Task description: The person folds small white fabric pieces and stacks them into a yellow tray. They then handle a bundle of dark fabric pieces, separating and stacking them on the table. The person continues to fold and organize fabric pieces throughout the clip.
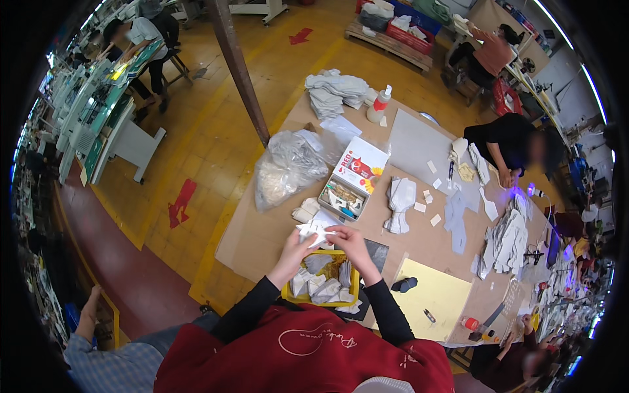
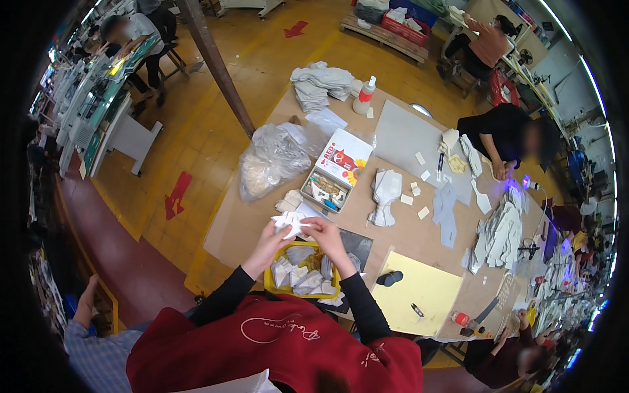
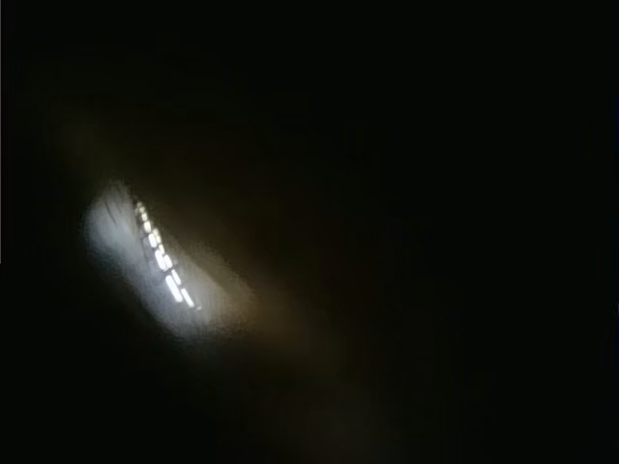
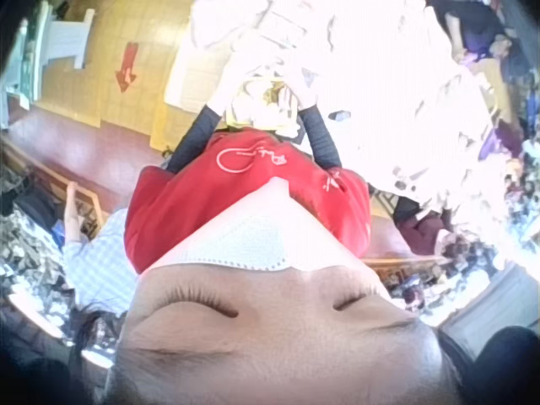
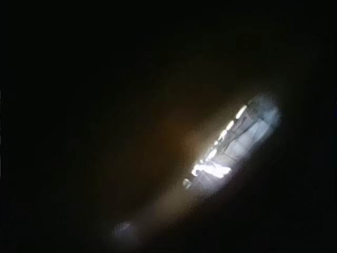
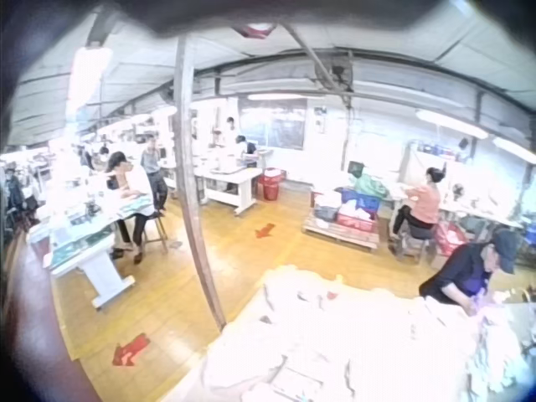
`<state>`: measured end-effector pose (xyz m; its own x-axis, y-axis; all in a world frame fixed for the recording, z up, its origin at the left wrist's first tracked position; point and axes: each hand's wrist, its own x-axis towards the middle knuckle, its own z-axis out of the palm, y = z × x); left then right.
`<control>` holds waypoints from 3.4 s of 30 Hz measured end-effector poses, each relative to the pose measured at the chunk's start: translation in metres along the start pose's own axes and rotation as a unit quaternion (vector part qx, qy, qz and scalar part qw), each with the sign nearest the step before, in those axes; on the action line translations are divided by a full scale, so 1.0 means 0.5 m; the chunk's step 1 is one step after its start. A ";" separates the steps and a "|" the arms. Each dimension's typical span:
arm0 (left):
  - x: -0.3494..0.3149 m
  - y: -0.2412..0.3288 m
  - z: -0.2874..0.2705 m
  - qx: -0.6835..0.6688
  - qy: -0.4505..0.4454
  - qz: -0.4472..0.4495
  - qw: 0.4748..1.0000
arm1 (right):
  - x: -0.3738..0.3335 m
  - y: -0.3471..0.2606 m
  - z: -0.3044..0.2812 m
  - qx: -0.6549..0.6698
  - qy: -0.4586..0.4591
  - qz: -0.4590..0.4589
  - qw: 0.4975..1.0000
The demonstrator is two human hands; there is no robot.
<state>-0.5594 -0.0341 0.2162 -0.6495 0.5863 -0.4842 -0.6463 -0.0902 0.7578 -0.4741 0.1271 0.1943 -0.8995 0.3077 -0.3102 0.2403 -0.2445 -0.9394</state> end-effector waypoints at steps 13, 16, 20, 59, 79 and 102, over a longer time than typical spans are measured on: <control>-0.014 -0.027 -0.114 -0.055 0.058 0.042 0.996 | 0.197 0.135 -0.150 -0.726 0.059 -0.037 0.684; 0.000 -0.046 -0.127 -0.027 0.091 0.025 0.995 | 0.190 0.141 -0.166 -0.786 0.051 -0.093 0.609; 0.014 -0.049 -0.127 0.005 0.084 0.024 0.996 | 0.198 0.127 -0.194 -0.816 0.025 -0.059 0.575; -0.048 -0.055 -0.173 -0.064 0.034 0.046 0.996 | 0.246 0.119 -0.267 -0.683 -0.351 -0.227 0.599; -0.076 -0.069 -0.175 -0.124 0.014 -0.044 0.991 | 0.172 0.023 -0.225 -0.464 0.043 -0.230 0.855; -0.109 -0.011 -0.181 -0.137 0.055 -0.019 0.989 | 0.037 0.133 0.031 -0.461 0.115 -0.177 0.862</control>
<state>-0.5567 -0.1383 0.1985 -0.6527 0.5040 -0.5656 -0.7453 -0.2931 0.5989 -0.4806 0.1021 0.1283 -0.9057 0.4122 0.0988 0.2480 0.7044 -0.6651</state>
